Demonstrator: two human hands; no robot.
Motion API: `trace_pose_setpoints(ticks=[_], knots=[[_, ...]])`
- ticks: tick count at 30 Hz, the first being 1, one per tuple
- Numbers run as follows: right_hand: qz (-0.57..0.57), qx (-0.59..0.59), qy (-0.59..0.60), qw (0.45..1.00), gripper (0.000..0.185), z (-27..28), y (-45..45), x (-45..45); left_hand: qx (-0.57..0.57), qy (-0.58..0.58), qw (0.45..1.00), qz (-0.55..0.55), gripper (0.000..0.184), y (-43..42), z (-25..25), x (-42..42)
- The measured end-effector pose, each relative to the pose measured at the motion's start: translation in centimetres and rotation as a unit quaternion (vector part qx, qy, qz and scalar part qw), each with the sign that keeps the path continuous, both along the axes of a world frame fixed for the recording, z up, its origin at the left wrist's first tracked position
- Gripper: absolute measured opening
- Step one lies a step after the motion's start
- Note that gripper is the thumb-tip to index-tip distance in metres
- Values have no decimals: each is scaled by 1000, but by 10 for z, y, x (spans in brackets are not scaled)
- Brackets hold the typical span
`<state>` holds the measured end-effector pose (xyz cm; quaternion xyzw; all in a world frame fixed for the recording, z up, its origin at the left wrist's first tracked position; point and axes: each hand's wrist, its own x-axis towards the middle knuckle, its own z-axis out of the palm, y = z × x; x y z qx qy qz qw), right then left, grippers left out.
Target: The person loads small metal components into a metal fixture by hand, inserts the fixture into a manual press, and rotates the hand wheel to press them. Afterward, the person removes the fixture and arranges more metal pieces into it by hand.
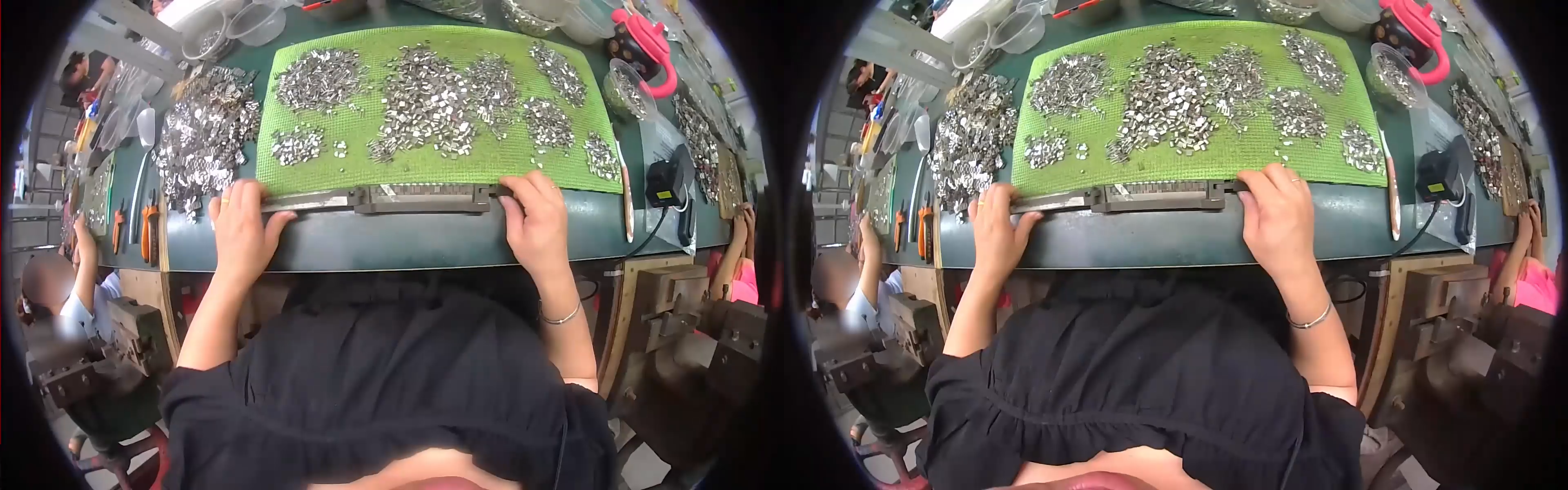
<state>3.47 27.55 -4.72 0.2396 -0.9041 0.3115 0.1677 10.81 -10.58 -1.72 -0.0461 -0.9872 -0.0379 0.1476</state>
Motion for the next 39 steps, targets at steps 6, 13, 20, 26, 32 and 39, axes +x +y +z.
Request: trace_pose_setpoints(ticks=[6, 13, 20, 26, 32, 39], knots=[[-11, 44, 16, 999, 22, 0, 0, 0, 198, -101, 972, -76, 34, 22, 95, 6], [0, 32, 11, 999, 22, 2, 1, 1, 222, 29, 904, -365, 28, 159, 45, -75], [60, -59, 8, 996, 19, 10, -1, -3, 103, -59, 962, -248, 26, 153, 9, -72], [85, -39, -59, 994, 12, 33, -3, -43, 133, 38, 949, -284, 37, 159, 8, -44], [-87, 132, -14, 987, 15, 16, -15, -69, 75, -8, 958, -276, 43, 165, 2, -52], [-122, 141, -15, 982, 11, 10, -25, -67, 97, 45, 948, -300, 29, 176, 25, -118]])
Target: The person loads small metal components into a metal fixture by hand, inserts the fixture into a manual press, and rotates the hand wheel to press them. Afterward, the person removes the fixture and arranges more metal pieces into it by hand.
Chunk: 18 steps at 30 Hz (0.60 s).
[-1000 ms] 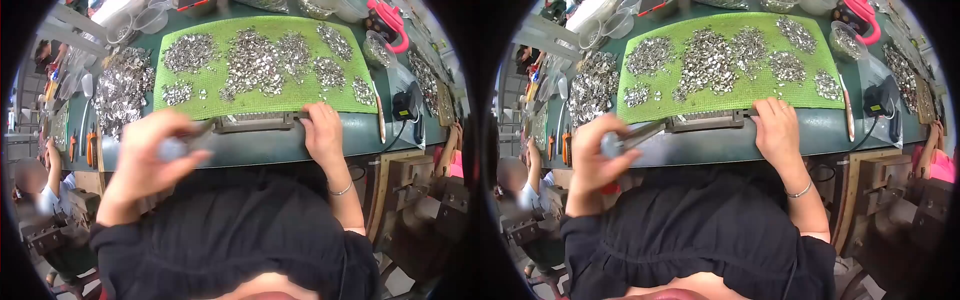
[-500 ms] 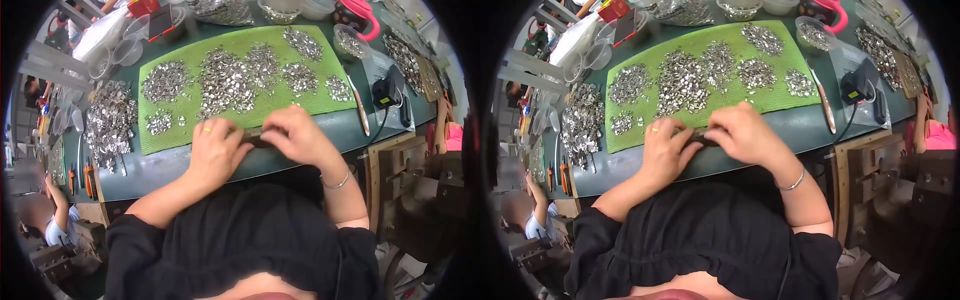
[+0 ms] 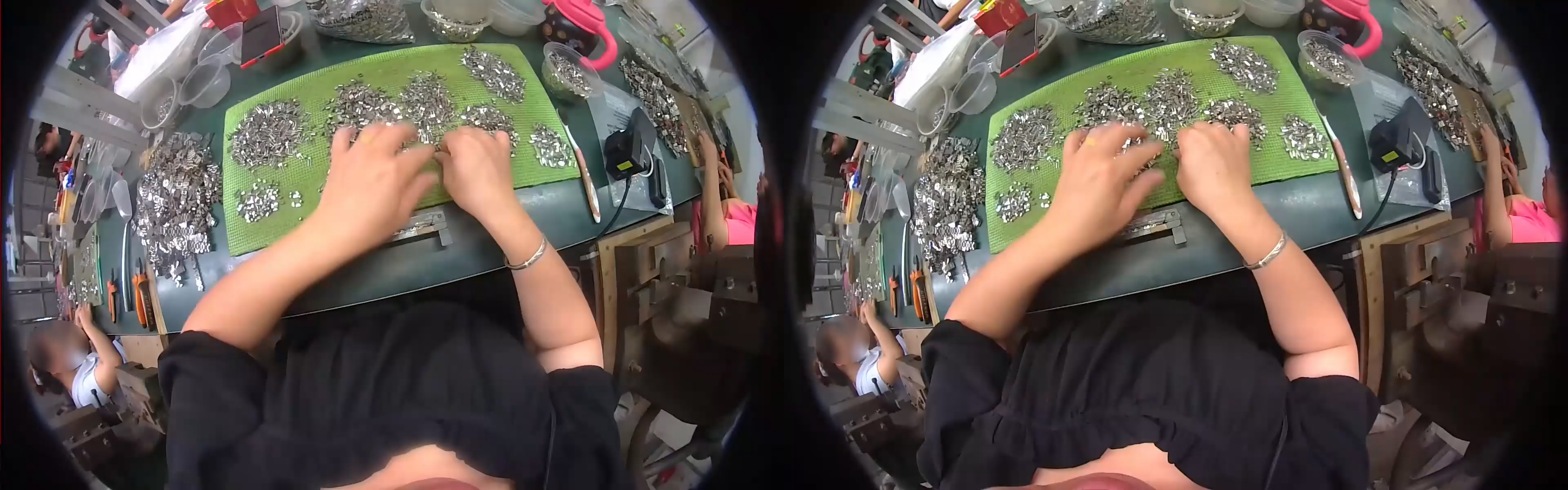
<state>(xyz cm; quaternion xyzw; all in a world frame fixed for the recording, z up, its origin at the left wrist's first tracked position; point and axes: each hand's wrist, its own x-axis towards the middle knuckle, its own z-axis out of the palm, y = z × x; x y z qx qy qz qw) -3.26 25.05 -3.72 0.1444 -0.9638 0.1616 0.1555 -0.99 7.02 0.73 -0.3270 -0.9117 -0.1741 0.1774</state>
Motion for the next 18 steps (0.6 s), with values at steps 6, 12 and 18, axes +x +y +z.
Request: trace_pose_setpoints(ticks=[6, 12, 18], knots=[[19, -6, 28, 999, 7, -5, 6, 3, -123, -115, 985, 36, 52, 24, -24, -37], [45, -42, 32, 998, 3, -4, 13, 5, -134, -120, 983, -39, 48, 24, -18, -14], [40, 13, 59, 997, 6, 2, 9, 5, -111, -146, 980, -72, 44, 18, -12, 3]])
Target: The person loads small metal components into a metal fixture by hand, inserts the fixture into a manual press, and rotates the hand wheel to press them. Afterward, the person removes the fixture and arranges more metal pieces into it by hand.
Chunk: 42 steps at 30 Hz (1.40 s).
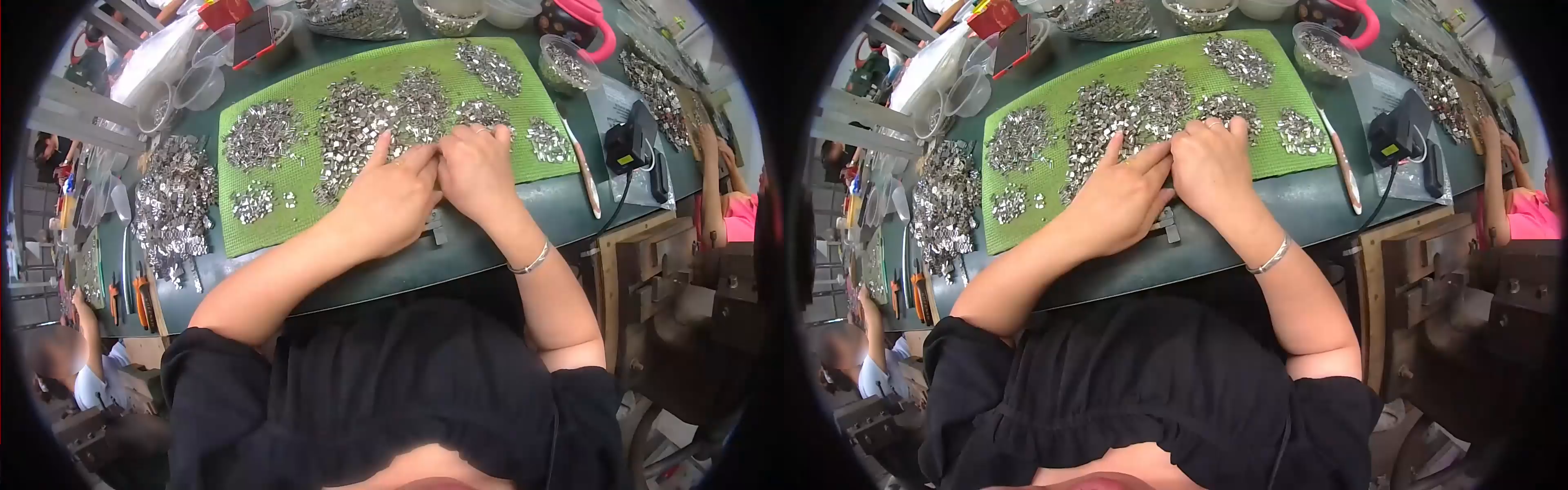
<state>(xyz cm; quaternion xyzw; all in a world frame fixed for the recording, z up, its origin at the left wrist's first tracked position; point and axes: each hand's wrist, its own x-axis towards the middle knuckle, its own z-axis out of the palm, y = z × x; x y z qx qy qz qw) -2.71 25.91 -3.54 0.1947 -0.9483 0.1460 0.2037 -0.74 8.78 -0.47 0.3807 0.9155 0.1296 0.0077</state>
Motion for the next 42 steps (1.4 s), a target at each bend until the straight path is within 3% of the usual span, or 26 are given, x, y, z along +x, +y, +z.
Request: trace_pose_setpoints(ticks=[6, 9, 11, 12, 16, 18, 22, 25, 29, 32, 34, 35, 38, 42], knots=[[34, 19, 39, 998, 3, -5, 8, -2, 58, 32, 997, -39, 35, -4, -1, 14], [52, -33, 43, 997, 2, -5, 13, 1, 56, -23, 997, -47, 26, -11, 6, 14], [77, -69, -3, 995, 5, 1, 16, 10, 59, -59, 997, 7, 14, -17, 9, 9], [77, -69, -3, 995, 5, 1, 16, 14, 108, -3, 994, 21, 9, -19, 4, 4], [54, -68, -32, 996, 4, -1, 14, 17, 158, 87, 983, 44, 8, -14, -8, -27], [39, -82, -23, 996, 4, -1, 14, 16, 101, 108, 989, 20, 11, -8, -9, -36], [79, -33, -22, 996, 7, -1, 22, 14, 54, 89, 994, 14, 9, -6, -2, -36], [97, -19, -49, 994, 9, 8, 27, 8, 34, 84, 995, -52, 9, -17, 5, -23], [163, -2, -121, 979, 4, 14, 32, -7, 76, 31, 996, -37, 11, -24, 4, -26], [172, -57, -104, 978, 2, 16, 24, -4, 89, 10, 996, -9, 12, -22, 1, -29], [179, -137, -105, 969, 3, 25, 15, 12, 74, 19, 997, -19, 12, -22, 0, -29], [226, -233, -138, 936, 6, 32, 7, 29, 83, 1, 997, -1, 12, -23, 0, -29], [275, -259, -183, 907, 5, 25, -2, 44, 72, -38, 996, 19, 13, -22, -3, -30], [263, -231, -178, 920, 5, 23, -8, 46, 89, -7, 996, 20, 12, -26, -4, -24]])
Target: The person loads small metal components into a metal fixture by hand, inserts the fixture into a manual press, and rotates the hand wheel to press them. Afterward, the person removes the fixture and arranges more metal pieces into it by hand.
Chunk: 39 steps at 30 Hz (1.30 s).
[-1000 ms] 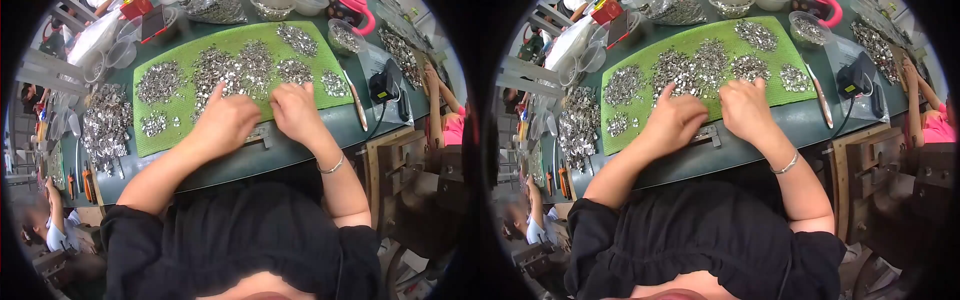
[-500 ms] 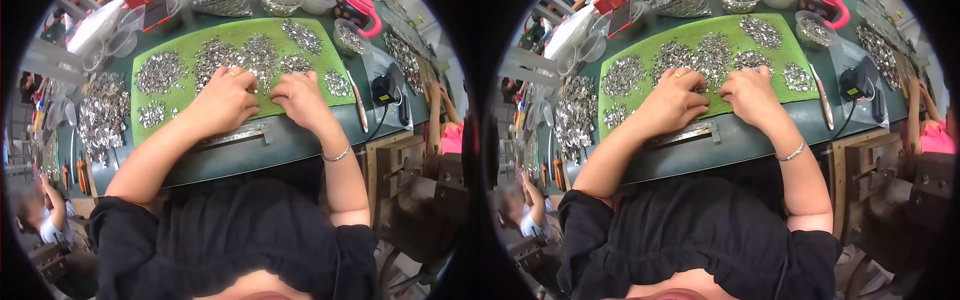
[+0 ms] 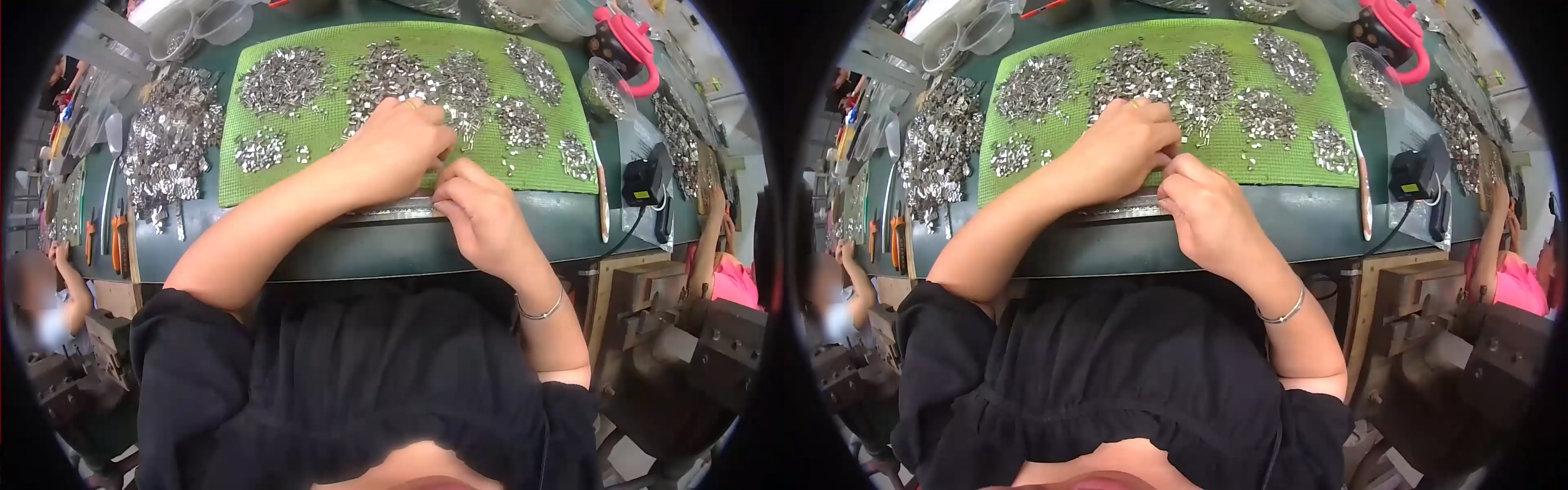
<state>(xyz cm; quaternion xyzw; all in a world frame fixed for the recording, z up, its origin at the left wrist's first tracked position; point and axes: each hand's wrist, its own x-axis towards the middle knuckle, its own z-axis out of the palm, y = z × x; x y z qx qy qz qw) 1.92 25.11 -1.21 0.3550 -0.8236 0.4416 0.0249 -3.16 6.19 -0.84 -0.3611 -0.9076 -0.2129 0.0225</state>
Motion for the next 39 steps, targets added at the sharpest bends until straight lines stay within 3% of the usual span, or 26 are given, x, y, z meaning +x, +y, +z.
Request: trace_pose_setpoints(ticks=[4, 7, 9, 14, 16, 18, 21, 25, 28, 33, 37, 39], knots=[[9, 29, 30, 999, 9, -4, -3, -1, 102, -16, 993, 51, 8, -14, 16, 18], [3, 58, 65, 996, 10, -4, -4, -1, 158, -114, 975, 110, 6, -26, 31, 37], [-2, 130, 129, 983, 11, -4, -5, 1, 178, -98, 974, 101, 8, -30, 24, 45], [5, 143, 207, 968, 20, -10, 4, 10, 250, -108, 957, 98, 9, -23, 12, 63], [-5, 138, 224, 965, 28, -14, 10, 18, 219, -153, 955, 131, 6, -19, 12, 69], [-9, 98, 139, 985, 45, -18, 15, 26, 219, -105, 963, 114, 7, -15, 2, 71], [-34, 35, 70, 996, 51, -24, 22, 24, 201, -49, 972, 113, 7, -11, -9, 73], [-45, -21, -22, 999, 49, -30, 26, 22, 158, -62, 979, 115, 7, -8, -7, 76], [-52, -26, 1, 998, 48, -32, 26, 24, 136, -22, 984, 113, 6, -6, -11, 78], [-52, -21, 20, 998, 47, -30, 26, 23, 57, 164, 981, 80, 13, -3, -17, 81], [-51, -24, 39, 998, 46, -28, 26, 24, 42, 193, 979, 56, 17, -5, -10, 80], [-52, -30, 39, 997, 45, -28, 28, 23, 35, 123, 990, 63, 17, -8, 0, 72]])
